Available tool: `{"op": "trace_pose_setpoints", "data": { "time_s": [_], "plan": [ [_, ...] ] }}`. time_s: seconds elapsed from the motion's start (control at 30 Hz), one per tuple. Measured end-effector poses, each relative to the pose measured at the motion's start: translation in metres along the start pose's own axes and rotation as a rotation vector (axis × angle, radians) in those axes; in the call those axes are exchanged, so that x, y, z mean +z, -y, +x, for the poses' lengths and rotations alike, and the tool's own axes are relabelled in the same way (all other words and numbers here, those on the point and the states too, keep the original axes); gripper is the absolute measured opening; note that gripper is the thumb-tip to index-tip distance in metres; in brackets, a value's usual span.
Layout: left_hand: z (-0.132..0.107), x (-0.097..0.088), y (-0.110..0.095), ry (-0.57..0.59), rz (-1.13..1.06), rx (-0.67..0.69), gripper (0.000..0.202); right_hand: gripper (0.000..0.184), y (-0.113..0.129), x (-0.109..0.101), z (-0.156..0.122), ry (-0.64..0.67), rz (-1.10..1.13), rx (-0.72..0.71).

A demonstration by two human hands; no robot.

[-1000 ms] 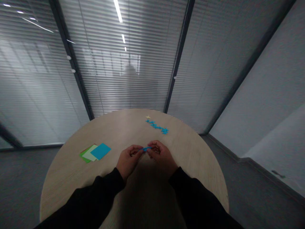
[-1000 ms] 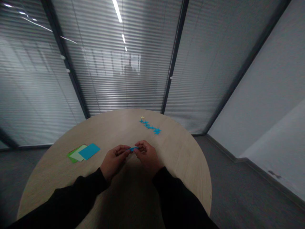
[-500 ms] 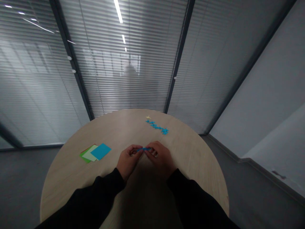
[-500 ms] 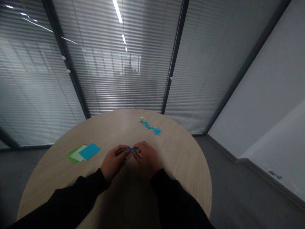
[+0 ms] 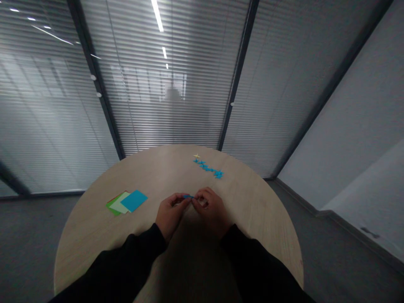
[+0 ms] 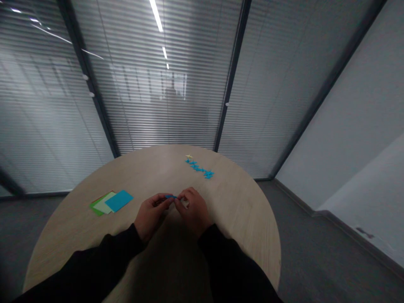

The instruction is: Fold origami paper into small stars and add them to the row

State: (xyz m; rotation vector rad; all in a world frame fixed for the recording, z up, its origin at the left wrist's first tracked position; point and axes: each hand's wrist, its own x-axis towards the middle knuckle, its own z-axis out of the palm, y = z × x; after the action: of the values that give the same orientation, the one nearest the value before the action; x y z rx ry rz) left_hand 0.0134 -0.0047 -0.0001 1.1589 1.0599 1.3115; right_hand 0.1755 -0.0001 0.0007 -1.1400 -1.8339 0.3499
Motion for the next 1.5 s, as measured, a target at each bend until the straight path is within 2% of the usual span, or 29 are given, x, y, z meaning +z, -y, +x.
{"op": "trace_pose_setpoints", "data": {
  "time_s": [0.17,0.33,0.7,0.93,1.13,1.3,1.5],
  "plan": [
    [0.0,-0.001,-0.002,-0.006,0.073,0.064,0.025,0.009,0.001,0.002,-0.001,-0.035,-0.024,0.022],
    [0.0,-0.001,-0.004,-0.012,0.068,0.086,0.023,0.018,0.004,0.005,-0.003,-0.003,0.079,0.144],
    [-0.002,0.001,-0.008,-0.002,0.02,0.076,0.022,0.019,0.009,0.007,-0.003,0.018,0.267,0.279],
    [-0.004,-0.001,-0.009,-0.001,0.186,0.143,0.018,0.021,0.01,0.009,-0.002,0.097,0.622,0.486],
    [0.0,-0.007,-0.008,-0.035,0.441,0.348,0.013,0.015,0.012,0.005,-0.002,0.131,0.83,0.623],
    [0.003,-0.012,-0.011,0.053,0.494,0.47,0.015,0.018,0.01,0.001,-0.002,0.178,0.909,0.668],
    [0.003,-0.013,-0.014,0.142,0.496,0.47,0.021,0.029,0.001,0.001,-0.004,0.148,0.81,0.632]
  ]
}}
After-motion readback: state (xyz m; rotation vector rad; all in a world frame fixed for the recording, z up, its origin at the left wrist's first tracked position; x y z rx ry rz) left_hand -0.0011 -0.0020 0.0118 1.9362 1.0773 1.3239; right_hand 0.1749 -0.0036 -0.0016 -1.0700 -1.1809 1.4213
